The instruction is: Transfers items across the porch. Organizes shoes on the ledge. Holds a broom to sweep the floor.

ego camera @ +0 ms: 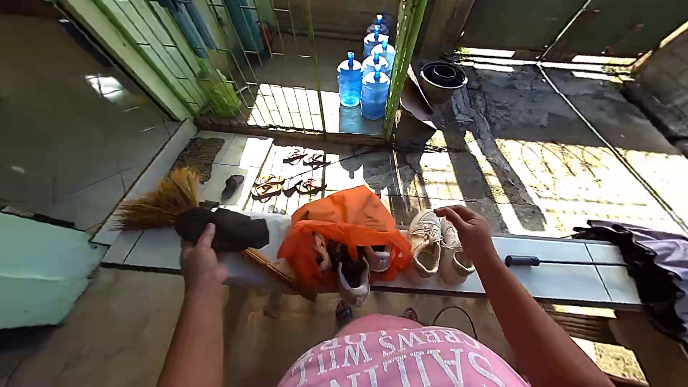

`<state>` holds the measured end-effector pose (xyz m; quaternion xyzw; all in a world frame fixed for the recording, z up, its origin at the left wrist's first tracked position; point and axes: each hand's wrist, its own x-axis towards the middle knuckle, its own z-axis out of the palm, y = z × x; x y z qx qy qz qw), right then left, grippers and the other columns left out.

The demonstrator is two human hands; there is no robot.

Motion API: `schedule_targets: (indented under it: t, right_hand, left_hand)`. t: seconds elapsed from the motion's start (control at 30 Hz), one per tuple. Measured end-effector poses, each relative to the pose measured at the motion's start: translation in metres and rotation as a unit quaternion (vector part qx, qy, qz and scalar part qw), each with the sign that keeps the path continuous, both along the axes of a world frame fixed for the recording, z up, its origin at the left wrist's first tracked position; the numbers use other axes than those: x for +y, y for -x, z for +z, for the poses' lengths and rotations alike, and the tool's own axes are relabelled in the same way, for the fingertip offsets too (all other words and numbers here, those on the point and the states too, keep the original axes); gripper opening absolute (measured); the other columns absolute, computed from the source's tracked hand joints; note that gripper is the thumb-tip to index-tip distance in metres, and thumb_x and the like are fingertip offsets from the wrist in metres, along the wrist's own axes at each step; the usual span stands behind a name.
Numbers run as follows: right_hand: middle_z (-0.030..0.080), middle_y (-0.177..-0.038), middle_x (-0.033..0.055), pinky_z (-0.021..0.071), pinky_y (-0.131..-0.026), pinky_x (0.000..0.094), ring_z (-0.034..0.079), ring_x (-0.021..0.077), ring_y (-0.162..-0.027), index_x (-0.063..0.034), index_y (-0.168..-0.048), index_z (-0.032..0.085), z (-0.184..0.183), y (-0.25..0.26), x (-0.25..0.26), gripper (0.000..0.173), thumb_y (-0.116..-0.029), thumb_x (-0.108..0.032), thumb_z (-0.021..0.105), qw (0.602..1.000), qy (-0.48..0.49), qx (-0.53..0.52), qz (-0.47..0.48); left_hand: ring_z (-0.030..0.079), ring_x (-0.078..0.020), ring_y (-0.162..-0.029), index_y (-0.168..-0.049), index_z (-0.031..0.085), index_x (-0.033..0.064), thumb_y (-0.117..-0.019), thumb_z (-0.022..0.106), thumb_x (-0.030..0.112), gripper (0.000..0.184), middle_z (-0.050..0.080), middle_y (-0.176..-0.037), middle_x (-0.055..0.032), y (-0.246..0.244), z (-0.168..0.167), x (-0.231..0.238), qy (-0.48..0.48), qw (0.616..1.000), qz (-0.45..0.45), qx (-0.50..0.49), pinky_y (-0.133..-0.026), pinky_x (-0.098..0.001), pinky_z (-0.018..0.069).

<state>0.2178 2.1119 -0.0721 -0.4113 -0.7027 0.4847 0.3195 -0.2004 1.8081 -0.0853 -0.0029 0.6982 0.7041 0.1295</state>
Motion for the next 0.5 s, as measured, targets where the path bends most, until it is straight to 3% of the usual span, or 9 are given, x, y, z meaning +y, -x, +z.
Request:
schedule_targets:
  t: [0.07, 0.13, 0.2, 0.27, 0.4, 0.5]
  right_hand:
    - [0.076, -0.103, 0.0088, 0.0552, -0.094, 0.0365, 0.070, 0.0143, -0.101, 0.0008, -0.103, 0.072, -0.008, -0.033, 0.004, 0.030, -0.1059, -0.018, 0.050, 0.997, 0.020, -0.007, -0.076]
    - [0.074, -0.111, 0.0121, 0.0544, -0.093, 0.0360, 0.070, 0.0162, -0.103, 0.0026, -0.115, 0.069, -0.015, -0.063, -0.003, 0.032, -0.1061, -0.015, 0.044, 0.991, 0.049, -0.018, -0.121]
    - [0.072, -0.115, 0.0139, 0.0536, -0.090, 0.0362, 0.068, 0.0178, -0.103, 0.0020, -0.126, 0.065, -0.024, -0.087, -0.014, 0.033, -0.1054, -0.013, 0.044, 0.983, 0.082, -0.042, -0.161]
    - [0.071, -0.118, 0.0154, 0.0530, -0.091, 0.0382, 0.067, 0.0197, -0.105, 0.0011, -0.128, 0.065, -0.033, -0.105, -0.021, 0.033, -0.1062, -0.015, 0.046, 0.973, 0.104, -0.088, -0.184]
    - [0.070, -0.124, 0.0164, 0.0511, -0.100, 0.0424, 0.068, 0.0236, -0.111, -0.0022, -0.129, 0.067, -0.055, -0.128, -0.015, 0.033, -0.1072, -0.020, 0.051, 0.954, 0.106, -0.217, -0.176]
    - [0.066, -0.134, 0.0162, 0.0473, -0.108, 0.0457, 0.064, 0.0287, -0.122, -0.0065, -0.135, 0.065, -0.063, -0.128, 0.005, 0.035, -0.1066, -0.019, 0.050, 0.929, 0.075, -0.347, -0.103]
  left_hand:
    - [0.060, -0.0204, -0.123, -0.156, 0.035, 0.0083, -0.1036, 0.060, 0.025, 0.060, 0.055, -0.144, -0.0146, 0.029, -0.022, 0.001, 0.090, 0.995, -0.024, 0.035, -0.100, -0.0417, 0.0527]
    - [0.051, -0.0256, -0.138, -0.156, 0.032, -0.0003, -0.1016, 0.063, 0.022, 0.067, 0.047, -0.152, -0.0213, 0.045, -0.052, 0.000, 0.196, 0.972, -0.117, 0.055, -0.115, -0.0435, 0.0423]
    - [0.051, -0.0368, -0.137, -0.149, 0.042, -0.0040, -0.1002, 0.066, 0.023, 0.061, 0.051, -0.147, -0.0277, 0.055, -0.084, 0.000, 0.307, 0.919, -0.245, 0.031, -0.113, -0.0562, 0.0400]
    - [0.051, -0.0394, -0.134, -0.150, 0.046, 0.0001, -0.1035, 0.062, 0.025, 0.055, 0.053, -0.146, -0.0262, 0.058, -0.100, 0.000, 0.346, 0.882, -0.320, -0.012, -0.109, -0.0599, 0.0407]
    - [0.058, -0.0343, -0.126, -0.151, 0.044, 0.0035, -0.1079, 0.052, 0.032, 0.052, 0.054, -0.145, -0.0239, 0.053, -0.074, -0.004, 0.322, 0.897, -0.302, 0.017, -0.103, -0.0524, 0.0468]
    - [0.063, -0.0208, -0.116, -0.149, 0.043, -0.0004, -0.1088, 0.047, 0.029, 0.050, 0.058, -0.140, -0.0222, 0.029, -0.028, 0.007, 0.279, 0.907, -0.297, 0.107, -0.098, -0.0376, 0.0498]
